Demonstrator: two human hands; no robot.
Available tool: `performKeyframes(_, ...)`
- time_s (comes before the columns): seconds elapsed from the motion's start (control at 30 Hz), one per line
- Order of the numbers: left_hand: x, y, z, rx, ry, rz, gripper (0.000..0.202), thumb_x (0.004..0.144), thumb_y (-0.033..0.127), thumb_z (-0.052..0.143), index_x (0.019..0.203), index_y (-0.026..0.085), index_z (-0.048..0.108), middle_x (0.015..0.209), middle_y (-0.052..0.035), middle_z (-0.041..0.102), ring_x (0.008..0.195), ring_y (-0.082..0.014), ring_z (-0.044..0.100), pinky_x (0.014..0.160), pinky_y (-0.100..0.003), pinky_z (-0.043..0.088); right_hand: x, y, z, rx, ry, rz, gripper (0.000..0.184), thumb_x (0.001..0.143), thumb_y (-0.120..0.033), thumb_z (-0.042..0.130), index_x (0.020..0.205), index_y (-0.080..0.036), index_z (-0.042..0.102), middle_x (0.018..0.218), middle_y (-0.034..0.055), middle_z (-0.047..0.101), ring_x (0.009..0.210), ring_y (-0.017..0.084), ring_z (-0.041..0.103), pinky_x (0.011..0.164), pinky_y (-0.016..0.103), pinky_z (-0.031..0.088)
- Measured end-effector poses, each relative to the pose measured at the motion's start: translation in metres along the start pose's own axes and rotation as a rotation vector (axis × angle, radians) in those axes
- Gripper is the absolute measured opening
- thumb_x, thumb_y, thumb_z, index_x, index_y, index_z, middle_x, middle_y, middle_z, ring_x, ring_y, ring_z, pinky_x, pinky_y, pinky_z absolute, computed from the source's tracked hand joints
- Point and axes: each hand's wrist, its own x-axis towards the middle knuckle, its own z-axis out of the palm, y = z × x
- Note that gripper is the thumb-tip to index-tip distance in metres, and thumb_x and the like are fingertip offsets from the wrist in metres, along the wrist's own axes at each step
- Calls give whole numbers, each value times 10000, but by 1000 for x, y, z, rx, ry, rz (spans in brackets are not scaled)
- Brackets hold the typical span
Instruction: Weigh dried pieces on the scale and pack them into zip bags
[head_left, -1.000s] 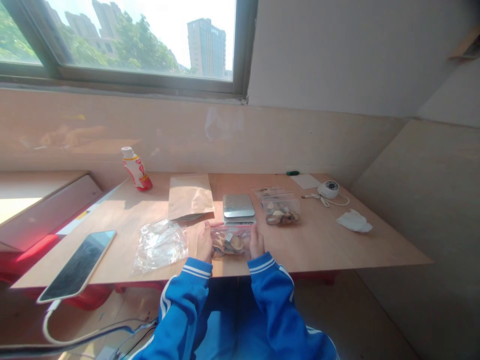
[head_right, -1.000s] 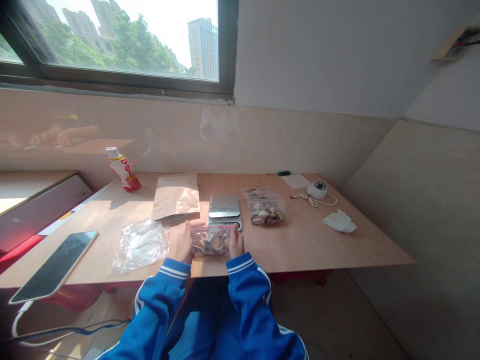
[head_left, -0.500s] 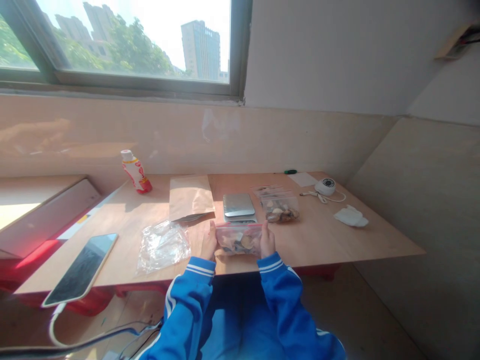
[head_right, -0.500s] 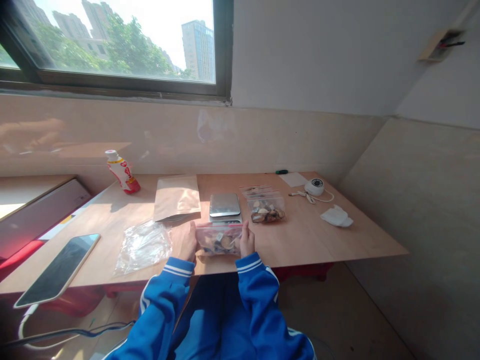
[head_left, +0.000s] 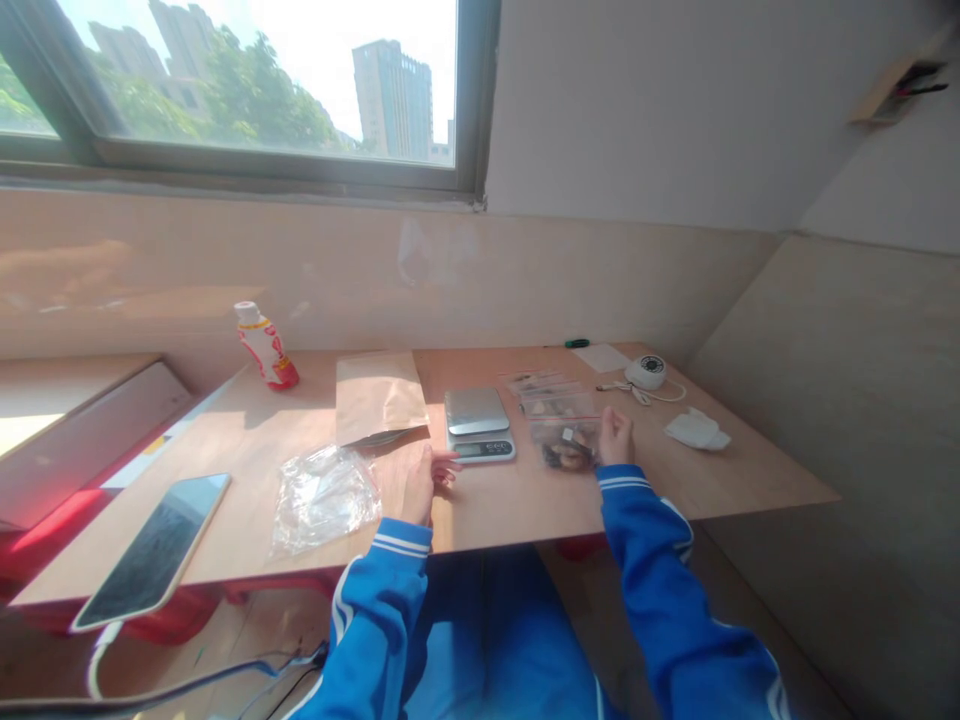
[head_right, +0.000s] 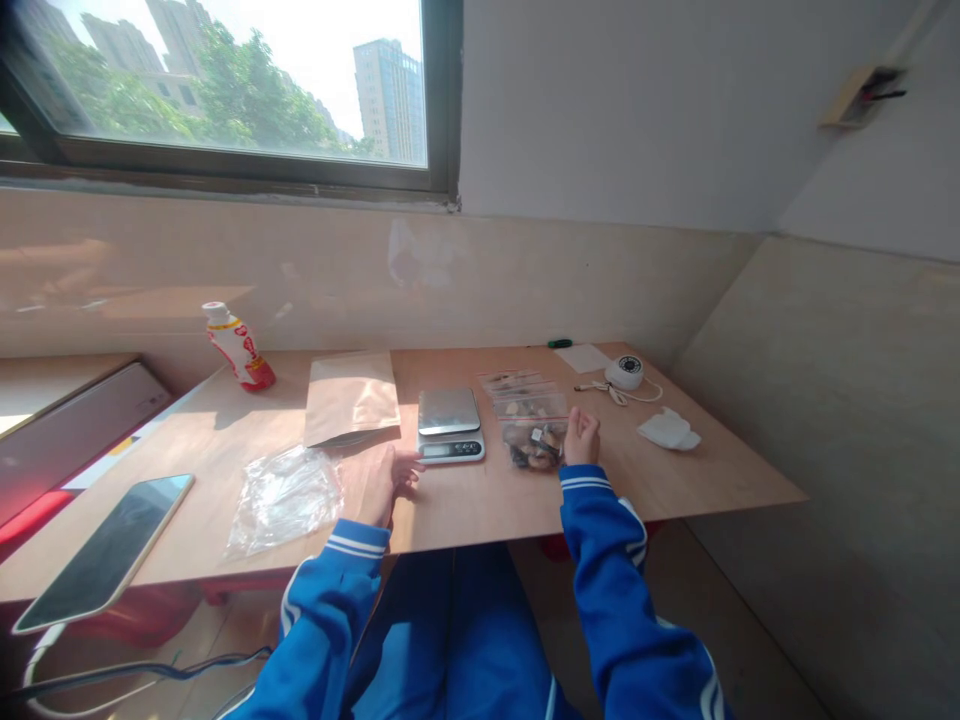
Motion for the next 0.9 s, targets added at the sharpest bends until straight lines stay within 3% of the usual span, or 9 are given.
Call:
performKeyframes(0.1, 0, -1, 0, 4, 14, 2, 571, 775, 622, 445, 817, 108, 689, 688, -92, 672, 558, -132, 547, 494, -238, 434, -34, 11, 5, -127, 160, -208, 645, 845, -554, 410, 1253, -57, 459, 1316, 289, 436, 1248, 370, 397, 960, 580, 336)
performKeyframes(0.2, 0, -3, 0, 32, 3, 9, 567, 784, 616, 432, 800, 110, 687, 664, -88, 662, 547, -130, 546, 491, -235, 429, -70, 19, 14, -348, 63, -428, 644, 862, -545, 379, 1337, -111, 423, 1445, 246, 295, 1319, 377, 302, 1002, 578, 295)
performKeyframes(0.3, 0, -3, 1, 45, 19, 6, 565, 786, 614, 429, 785, 112, 687, 663, -87, 661, 541, -126, 544, 488, -230, 425, -80, 20, 27, -552, -155, -398, 621, 879, -491, 363, 1400, -155, 372, 1503, 205, 204, 1358, 387, 223, 1025, 580, 266)
performKeyframes(0.4, -2, -1, 3, 41, 38, 7, 578, 784, 627, 422, 771, 112, 685, 664, -88, 661, 547, -126, 545, 492, -229, 429, -63, 13, 39, -672, -306, -339, 596, 891, -429, 356, 1431, -178, 331, 1512, 184, 217, 1380, 375, 184, 1042, 584, 240)
performKeyframes(0.57, -5, 2, 3, 91, 5, 58, 545, 800, 601, 420, 846, 123, 678, 747, -82, 656, 577, -127, 547, 494, -236, 449, -55, 0, 47, -677, -335, -301, 638, 899, -462, 338, 1464, -175, 258, 1539, 171, 161, 1407, 377, 112, 1058, 627, 177)
performKeyframes(0.67, -5, 3, -3, 323, 83, 195, 402, 807, 489, 484, 965, 161, 656, 864, -80, 646, 697, -162, 580, 587, -278, 499, -87, 0, 44, -565, -234, -418, 663, 909, -468, 330, 1476, -146, 212, 1548, 170, 120, 1417, 371, 70, 1074, 626, 161)
performKeyframes(0.73, -2, 9, -11, 588, 198, 364, 311, 812, 359, 501, 1033, 186, 636, 978, -93, 634, 856, -207, 587, 735, -341, 509, -116, 1, 39, -446, -256, -538, 661, 916, -438, 348, 1483, -145, 175, 1551, 166, 105, 1423, 348, 72, 1080, 598, 210)
performKeyframes(0.8, 4, 19, -22, 892, 330, 474, 327, 805, 226, 476, 1100, 191, 612, 1083, -112, 602, 1010, -256, 546, 894, -419, 448, -144, -1, 35, -327, -366, -648, 620, 922, -374, 367, 1477, -155, 197, 1550, 156, 122, 1428, 318, 92, 1095, 568, 240)
performKeyframes(0.9, 18, 41, -40, 1227, 498, 331, 418, 782, 143, 481, 1188, 193, 572, 1237, -146, 517, 1128, -317, 484, 943, -481, 389, -176, -16, 32, -158, -652, -754, 540, 932, -270, 363, 1453, -164, 267, 1537, 140, 197, 1429, 264, 141, 1119, 509, 280)
